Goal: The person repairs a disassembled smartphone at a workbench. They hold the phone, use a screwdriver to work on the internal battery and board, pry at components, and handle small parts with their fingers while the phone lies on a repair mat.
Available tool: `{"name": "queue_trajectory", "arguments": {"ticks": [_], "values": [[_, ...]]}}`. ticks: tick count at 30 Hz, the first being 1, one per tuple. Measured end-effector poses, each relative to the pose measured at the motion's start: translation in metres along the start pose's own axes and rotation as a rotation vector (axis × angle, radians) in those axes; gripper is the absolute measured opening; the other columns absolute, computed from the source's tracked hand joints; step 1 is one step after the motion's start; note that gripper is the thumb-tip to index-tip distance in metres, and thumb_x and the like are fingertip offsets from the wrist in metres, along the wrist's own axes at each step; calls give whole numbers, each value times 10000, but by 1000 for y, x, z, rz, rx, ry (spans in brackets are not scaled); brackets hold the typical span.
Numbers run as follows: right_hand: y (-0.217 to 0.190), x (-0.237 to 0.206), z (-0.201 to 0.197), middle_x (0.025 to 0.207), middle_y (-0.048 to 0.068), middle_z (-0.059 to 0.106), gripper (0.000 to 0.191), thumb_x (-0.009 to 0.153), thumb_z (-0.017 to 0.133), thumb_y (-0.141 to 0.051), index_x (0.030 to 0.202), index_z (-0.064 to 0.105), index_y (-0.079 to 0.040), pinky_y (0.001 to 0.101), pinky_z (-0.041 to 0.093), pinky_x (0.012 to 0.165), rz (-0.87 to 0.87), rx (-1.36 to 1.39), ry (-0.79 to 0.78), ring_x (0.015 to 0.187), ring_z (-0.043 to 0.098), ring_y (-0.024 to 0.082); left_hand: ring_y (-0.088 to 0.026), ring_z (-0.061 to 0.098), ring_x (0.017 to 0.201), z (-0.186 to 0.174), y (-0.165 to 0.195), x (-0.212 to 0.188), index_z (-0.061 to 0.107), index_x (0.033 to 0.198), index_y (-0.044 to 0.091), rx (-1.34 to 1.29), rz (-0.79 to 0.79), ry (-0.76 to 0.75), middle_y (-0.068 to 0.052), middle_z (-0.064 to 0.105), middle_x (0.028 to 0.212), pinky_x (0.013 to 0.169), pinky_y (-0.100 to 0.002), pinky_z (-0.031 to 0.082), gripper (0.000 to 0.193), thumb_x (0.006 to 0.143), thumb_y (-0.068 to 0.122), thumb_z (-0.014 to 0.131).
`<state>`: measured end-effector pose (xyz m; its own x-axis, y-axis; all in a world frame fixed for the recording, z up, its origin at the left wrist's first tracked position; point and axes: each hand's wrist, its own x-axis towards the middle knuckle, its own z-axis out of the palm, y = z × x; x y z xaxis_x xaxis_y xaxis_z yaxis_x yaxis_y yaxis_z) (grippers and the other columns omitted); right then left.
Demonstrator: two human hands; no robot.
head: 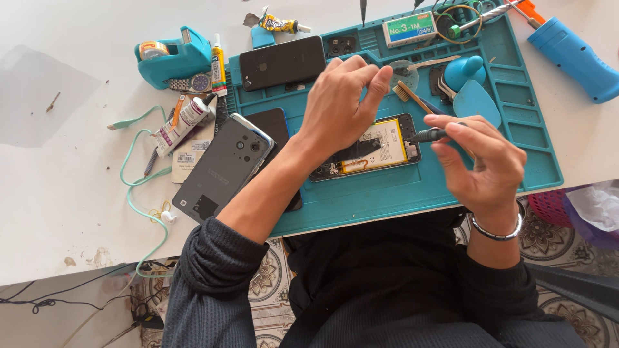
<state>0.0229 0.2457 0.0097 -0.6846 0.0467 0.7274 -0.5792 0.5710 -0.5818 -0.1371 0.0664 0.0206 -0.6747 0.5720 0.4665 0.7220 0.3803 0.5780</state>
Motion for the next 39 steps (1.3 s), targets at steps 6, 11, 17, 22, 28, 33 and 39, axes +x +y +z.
{"name": "queue_trajectory", "arguments": {"ticks": [6,11,17,22,28,33,39], "values": [[-18,7,4,1215,193,697,437,969,756,85,1355,598,-42,321,601,873,36,-83,-57,1016,731,290,-279,548,922,-1,-4,-2,790,918,77,91,74,-24,-63,659,967,838,-439,469,376,1048,336,551],[-19,6,10,1203,193,646,502,920,814,30,1362,586,-44,317,559,877,45,-148,-37,1023,664,270,-305,445,1125,2,-7,-7,778,1157,178,104,109,-204,-81,562,1236,960,-443,408,301,1055,332,541],[-15,1,21,1207,172,635,517,1004,788,27,1455,553,-61,292,571,948,86,-6,-30,1081,642,216,-300,351,1249,2,-13,-13,659,1368,280,134,240,-192,-89,434,1447,1012,-454,302,333,1068,331,523],[-16,0,24,1271,188,641,499,947,759,20,1388,532,-36,327,554,1016,89,78,0,1159,636,252,-252,420,1244,-4,-18,-10,527,1452,165,214,65,-210,-35,552,1409,1019,-437,308,422,1064,331,526],[-15,-2,21,1194,181,597,511,939,795,46,1393,576,-37,296,537,953,128,56,15,1077,605,198,-226,482,1250,-3,-19,-9,452,1529,117,-134,217,-277,4,699,1306,1012,-442,284,490,1052,218,502],[-17,0,20,1180,186,694,461,1004,758,91,1399,562,-40,317,580,972,70,19,6,1111,672,237,-217,521,1254,-1,-20,-9,463,1527,146,-30,176,-234,-13,669,1311,1041,-420,326,503,1030,137,537],[-26,9,21,1124,168,709,464,974,824,70,1335,545,-11,304,577,850,-7,-161,32,956,704,244,-271,536,1165,-2,-22,-4,690,1216,137,113,175,-155,-40,648,1175,1006,-455,389,321,903,182,745]]}}
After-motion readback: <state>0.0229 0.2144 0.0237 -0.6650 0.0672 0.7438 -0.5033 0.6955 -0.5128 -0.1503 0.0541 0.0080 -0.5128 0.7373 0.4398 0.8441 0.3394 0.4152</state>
